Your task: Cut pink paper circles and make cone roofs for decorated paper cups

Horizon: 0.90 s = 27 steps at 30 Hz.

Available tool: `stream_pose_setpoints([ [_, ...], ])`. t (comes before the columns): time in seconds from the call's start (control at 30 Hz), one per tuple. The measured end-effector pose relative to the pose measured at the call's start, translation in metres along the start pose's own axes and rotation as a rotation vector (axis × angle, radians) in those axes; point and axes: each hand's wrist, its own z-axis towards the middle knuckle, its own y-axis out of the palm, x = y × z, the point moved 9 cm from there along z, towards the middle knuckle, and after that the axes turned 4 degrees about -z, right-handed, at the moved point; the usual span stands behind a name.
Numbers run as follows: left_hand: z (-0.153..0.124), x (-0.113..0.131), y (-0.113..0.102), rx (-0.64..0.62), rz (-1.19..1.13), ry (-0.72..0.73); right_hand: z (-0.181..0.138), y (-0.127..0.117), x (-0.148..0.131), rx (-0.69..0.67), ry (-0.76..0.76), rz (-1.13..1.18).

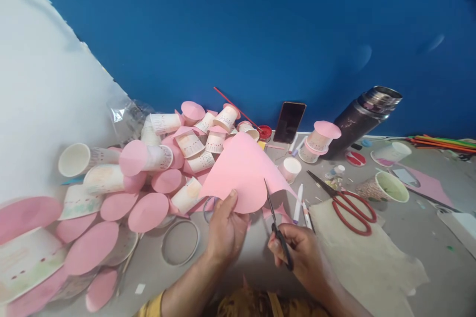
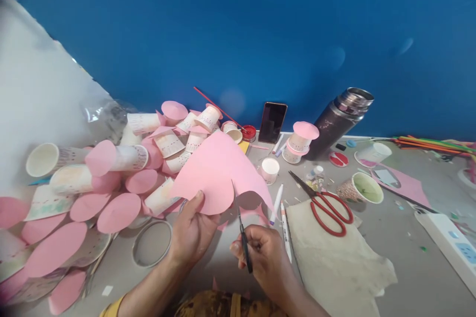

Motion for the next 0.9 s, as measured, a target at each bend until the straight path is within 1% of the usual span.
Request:
stream_pose_setpoints([
  [0.27, 0.001, -0.007, 0.003, -0.044, 0.043, -0.109, 0.001, 0.002, 0.007, -0.021, -0.030, -0.005],
  [0.5, -0.001, -0.008, 0.003, -0.047, 0.077, -0.124, 0.002, 0.000, 0.007, -0.009, -0.012, 0.021],
  [0.67, 0.000, -0.006, 0.007, -0.086, 0.085, -0.123, 0.001, -0.003, 0.007, -0.003, -0.008, -0.023],
  [0.9, 0.002, -0.004, 0.006, -0.078, 0.091, -0.130, -0.002, -0.007, 0.009, 0.004, -0.016, -0.040],
])
